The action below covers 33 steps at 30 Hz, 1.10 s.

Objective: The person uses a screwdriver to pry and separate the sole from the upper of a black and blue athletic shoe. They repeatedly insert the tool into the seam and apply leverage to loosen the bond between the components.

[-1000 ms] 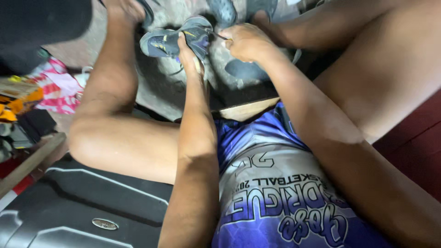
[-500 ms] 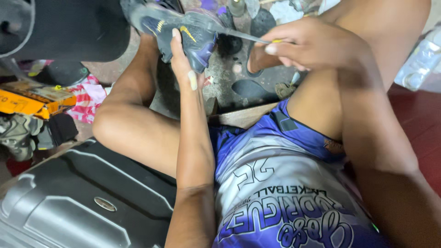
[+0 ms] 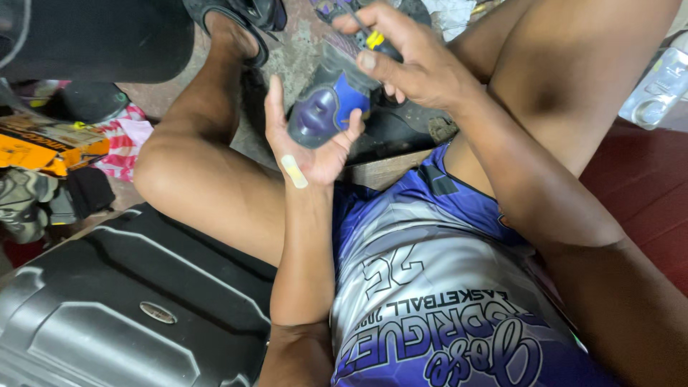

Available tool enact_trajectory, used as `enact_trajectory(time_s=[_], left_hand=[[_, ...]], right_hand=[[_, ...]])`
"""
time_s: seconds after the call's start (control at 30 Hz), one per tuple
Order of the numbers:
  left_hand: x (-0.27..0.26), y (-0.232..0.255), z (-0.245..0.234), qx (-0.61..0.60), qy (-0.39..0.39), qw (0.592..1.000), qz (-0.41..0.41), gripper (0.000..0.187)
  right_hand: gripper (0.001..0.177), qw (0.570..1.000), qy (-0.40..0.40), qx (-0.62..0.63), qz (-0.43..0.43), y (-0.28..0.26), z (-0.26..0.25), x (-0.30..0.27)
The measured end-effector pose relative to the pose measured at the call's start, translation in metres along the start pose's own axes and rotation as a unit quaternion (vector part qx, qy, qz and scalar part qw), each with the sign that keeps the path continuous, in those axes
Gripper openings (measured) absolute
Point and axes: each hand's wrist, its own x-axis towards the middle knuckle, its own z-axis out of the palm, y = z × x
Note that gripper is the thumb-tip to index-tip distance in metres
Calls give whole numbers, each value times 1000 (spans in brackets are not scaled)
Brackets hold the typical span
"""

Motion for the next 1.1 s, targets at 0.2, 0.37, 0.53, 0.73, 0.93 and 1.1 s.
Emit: enact_trajectory(time_s=[0.2,0.37,0.53,0.73,0.93,1.1], left_hand=[[-5,-6,9,19,60,998,5,81],[-2,0,3,14,-14,1000,-11,91],[10,7,-8,66,-32,997,-21,90],[22,0,-22,141,-14,989,29,75],[28,-2,-25,424,-17,901,88,58],[13,-4,-14,718,35,675,165,47]], right_hand=[[76,997,-50,32,40,21,3,7],[66,992,-14,48,116,31,12,12],[54,988,17,65,142,40,18,13],[61,992,52,-46,106,40,21,14],[56,981,78,-70,165,45,19,16],[52,977,58,-13,204,48,11,15]])
